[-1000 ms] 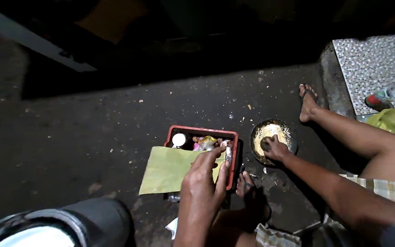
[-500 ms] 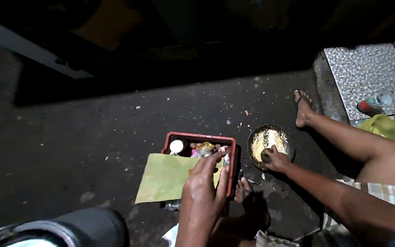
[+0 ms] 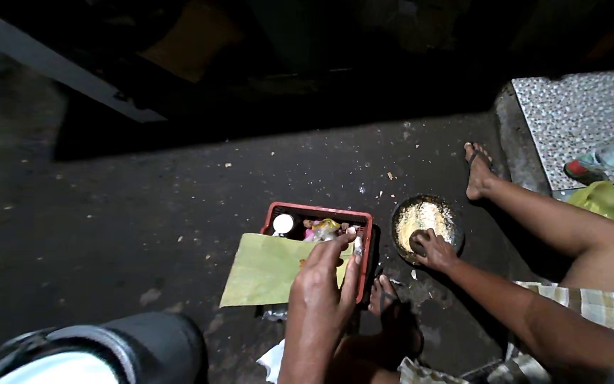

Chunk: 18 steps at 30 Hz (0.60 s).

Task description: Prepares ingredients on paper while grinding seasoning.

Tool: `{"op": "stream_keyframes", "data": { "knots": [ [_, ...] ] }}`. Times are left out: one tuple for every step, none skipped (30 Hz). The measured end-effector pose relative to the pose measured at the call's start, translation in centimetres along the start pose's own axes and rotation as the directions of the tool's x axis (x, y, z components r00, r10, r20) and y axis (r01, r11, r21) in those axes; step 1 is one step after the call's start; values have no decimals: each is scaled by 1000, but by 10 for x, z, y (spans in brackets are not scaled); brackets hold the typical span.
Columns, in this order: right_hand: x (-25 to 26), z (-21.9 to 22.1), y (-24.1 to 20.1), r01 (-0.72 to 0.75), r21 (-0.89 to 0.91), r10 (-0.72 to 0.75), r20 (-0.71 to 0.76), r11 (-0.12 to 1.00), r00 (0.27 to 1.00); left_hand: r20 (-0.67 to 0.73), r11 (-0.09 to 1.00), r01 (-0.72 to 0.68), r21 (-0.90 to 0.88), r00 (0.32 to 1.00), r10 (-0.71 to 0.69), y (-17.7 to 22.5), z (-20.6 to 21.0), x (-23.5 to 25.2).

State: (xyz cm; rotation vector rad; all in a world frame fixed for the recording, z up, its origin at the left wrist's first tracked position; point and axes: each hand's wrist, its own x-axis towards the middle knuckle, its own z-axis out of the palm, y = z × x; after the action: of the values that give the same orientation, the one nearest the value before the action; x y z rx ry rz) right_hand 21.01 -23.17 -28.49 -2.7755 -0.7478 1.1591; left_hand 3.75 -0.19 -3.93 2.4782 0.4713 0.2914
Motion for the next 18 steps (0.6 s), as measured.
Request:
{"op": "stream_keyframes", "data": {
  "knots": [
    [4, -6, -1, 4, -4, -4, -8, 1000, 1000, 21, 1000, 5, 3, 1000, -5, 0, 1, 0],
    [9, -14, -3, -14, 12, 14, -3, 1000, 1000, 47, 1000, 6, 1, 999, -6, 0, 1, 0],
    [17, -27, -5, -34, 47, 34, 14, 998, 999, 62, 1000, 3, 0, 998, -3, 1, 2, 0],
    [28, -45, -8, -47, 116, 43, 39, 992, 998, 59, 1000, -5, 3, 998, 5, 1, 3, 2],
    [38, -66, -10, -59, 213, 43, 81, 975, 996, 49, 1000, -18, 7, 999, 18, 2, 3, 3],
    [47, -83, -9, -71, 295, 40, 111, 953, 993, 42, 1000, -24, 10, 999, 24, 2, 3, 3],
    [56, -94, -5, -71, 344, 42, 89, 936, 995, 36, 1000, -22, 10, 999, 22, 2, 2, 2],
    [63, -97, -2, -72, 363, 64, 35, 929, 997, 33, 1000, -16, 9, 999, 15, 1, 1, 1],
    [65, -95, 2, -85, 363, 101, -26, 928, 995, 35, 1000, -9, 4, 999, 9, 0, 1, -2],
    [63, -87, 9, -104, 342, 134, -65, 934, 989, 37, 1000, -7, -1, 999, 7, 0, 2, -3],
    [58, -80, 14, -120, 307, 147, -66, 944, 987, 31, 1000, -5, -3, 1000, 5, -1, 0, -1],
    [52, -71, 14, -120, 265, 133, -32, 957, 991, 24, 1000, -1, 0, 1000, 1, -2, -2, 0],
    [42, -55, 14, -112, 215, 110, 19, 970, 994, 22, 1000, 5, -1, 1000, -5, -3, -3, 0],
    [27, -38, 15, -98, 153, 92, 44, 983, 995, 24, 1000, 8, -5, 1000, -8, -3, -2, 0],
    [13, -25, 17, -76, 91, 73, 38, 993, 997, 25, 1000, 6, -9, 1000, -6, -3, 0, 2],
    [7, -17, 20, -49, 42, 48, 18, 998, 999, 27, 1000, 4, -8, 1000, -4, -3, 1, 3],
    [6, -16, 21, -34, 22, 34, 1, 999, 999, 28, 1000, 4, -6, 1000, -4, -3, 1, 3],
    [11, -20, 20, -30, 17, 30, -15, 999, 999, 31, 1000, 5, 0, 1000, -5, -3, 1, 2]
  ]
}}
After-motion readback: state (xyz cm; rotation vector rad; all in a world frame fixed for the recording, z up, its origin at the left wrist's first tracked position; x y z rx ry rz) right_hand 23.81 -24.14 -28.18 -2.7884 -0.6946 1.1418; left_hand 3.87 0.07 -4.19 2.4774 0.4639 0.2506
